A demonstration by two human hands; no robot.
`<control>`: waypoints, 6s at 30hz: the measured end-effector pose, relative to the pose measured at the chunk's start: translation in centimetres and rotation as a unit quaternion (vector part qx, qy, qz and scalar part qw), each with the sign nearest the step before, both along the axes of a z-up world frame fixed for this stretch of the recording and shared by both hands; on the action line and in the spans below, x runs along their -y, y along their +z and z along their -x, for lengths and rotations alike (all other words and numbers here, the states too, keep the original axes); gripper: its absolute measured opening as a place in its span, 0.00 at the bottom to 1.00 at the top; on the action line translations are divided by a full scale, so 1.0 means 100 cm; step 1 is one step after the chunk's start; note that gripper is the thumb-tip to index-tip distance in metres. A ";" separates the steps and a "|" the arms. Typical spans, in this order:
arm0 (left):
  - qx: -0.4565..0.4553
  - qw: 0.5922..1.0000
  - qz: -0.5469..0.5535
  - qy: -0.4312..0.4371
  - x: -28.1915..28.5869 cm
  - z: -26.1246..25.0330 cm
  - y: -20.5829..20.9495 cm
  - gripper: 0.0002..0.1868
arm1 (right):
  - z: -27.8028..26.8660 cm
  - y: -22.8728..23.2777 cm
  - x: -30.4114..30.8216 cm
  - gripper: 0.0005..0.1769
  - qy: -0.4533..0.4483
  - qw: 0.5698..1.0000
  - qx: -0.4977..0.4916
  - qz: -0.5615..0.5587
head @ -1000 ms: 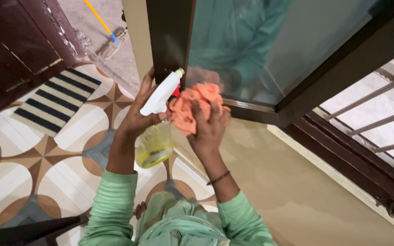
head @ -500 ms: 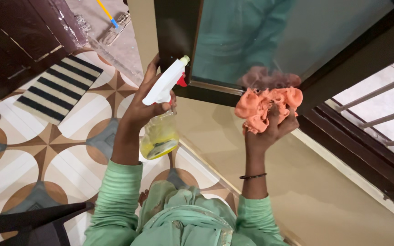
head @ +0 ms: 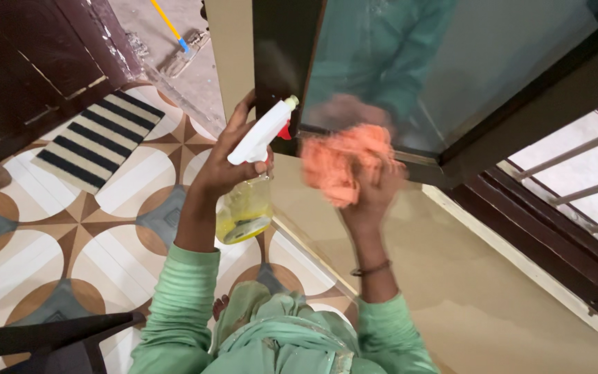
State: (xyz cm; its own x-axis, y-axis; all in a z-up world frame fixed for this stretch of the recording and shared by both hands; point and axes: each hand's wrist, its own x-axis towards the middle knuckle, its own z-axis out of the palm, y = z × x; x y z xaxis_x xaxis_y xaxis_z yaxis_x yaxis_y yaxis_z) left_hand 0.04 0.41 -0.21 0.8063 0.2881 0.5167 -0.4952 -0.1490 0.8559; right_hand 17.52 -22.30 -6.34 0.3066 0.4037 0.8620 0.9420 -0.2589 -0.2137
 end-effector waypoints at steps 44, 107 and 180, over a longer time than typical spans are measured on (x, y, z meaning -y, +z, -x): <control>0.037 0.992 0.118 -0.018 0.016 -0.016 -0.008 0.77 | 0.001 -0.015 -0.015 0.25 0.000 0.974 -0.163 -0.159; 0.028 0.993 0.110 -0.011 0.017 -0.011 -0.005 0.79 | -0.035 -0.020 0.050 0.20 -0.009 0.927 -0.302 -0.224; 0.027 0.990 0.123 -0.057 -0.001 -0.010 -0.023 0.76 | -0.009 0.010 0.059 0.34 -0.142 0.987 -0.067 -0.042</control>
State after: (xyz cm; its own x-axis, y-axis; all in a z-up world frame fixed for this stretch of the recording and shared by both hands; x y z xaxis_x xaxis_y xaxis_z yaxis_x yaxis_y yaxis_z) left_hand 1.05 0.56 -2.48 0.8138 0.3194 0.4854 -0.5430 0.1204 0.8311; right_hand 18.39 -28.20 -5.32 0.5106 0.2150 0.8325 0.7960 -0.4843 -0.3631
